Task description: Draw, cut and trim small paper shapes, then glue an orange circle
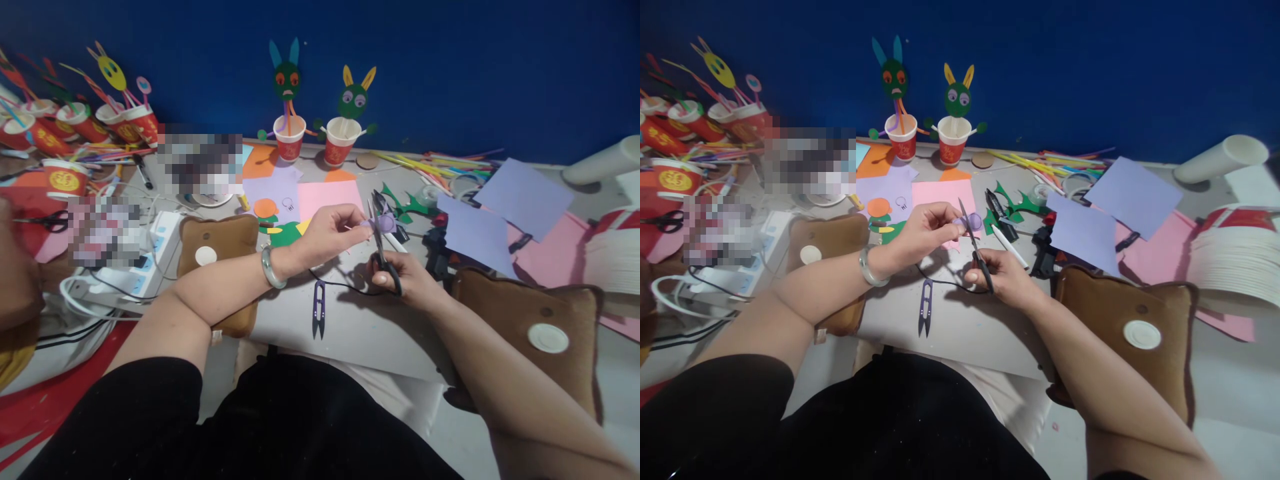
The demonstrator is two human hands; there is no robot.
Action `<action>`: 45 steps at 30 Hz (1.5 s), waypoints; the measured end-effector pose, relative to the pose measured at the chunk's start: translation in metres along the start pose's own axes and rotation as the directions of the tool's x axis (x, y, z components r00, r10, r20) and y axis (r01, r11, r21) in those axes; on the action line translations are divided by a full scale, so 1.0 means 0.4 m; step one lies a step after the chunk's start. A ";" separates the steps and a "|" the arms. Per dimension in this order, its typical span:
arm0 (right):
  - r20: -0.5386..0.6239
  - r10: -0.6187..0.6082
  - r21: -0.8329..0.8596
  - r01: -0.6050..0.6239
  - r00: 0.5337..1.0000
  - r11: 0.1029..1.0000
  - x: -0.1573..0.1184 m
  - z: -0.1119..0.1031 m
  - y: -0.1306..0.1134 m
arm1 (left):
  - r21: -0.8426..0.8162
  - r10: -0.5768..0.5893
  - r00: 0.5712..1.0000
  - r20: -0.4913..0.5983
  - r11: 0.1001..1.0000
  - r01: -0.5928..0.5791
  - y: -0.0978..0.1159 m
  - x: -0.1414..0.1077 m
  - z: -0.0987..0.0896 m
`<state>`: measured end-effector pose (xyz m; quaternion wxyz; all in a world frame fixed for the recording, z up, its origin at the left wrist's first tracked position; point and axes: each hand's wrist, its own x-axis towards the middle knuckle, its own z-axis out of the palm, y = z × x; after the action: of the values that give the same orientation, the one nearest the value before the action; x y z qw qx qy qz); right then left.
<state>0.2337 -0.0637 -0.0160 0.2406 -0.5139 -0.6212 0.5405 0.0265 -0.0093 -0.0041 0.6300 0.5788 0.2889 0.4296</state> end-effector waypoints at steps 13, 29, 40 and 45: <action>0.007 0.011 -0.008 -0.011 1.000 1.000 0.002 -0.004 0.011 | 0.006 0.020 1.000 0.007 1.000 -0.020 -0.003 0.003 -0.002; -0.025 0.004 0.005 -0.004 1.000 1.000 0.002 -0.004 0.011 | -0.006 0.010 1.000 -0.029 1.000 -0.010 0.007 -0.001 0.003; -0.021 0.004 0.004 -0.004 1.000 1.000 0.003 -0.002 -0.005 | -0.007 -0.010 1.000 -0.018 1.000 0.010 0.003 0.000 -0.001; 0.016 0.012 0.013 -0.012 1.000 1.000 0.002 0.002 -0.027 | 0.002 -0.003 1.000 -0.008 1.000 0.003 -0.001 0.002 -0.004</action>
<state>0.2287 -0.0620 -0.0065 0.2356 -0.5116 -0.6165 0.5502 0.0254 -0.0077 -0.0046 0.6291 0.5772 0.2926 0.4307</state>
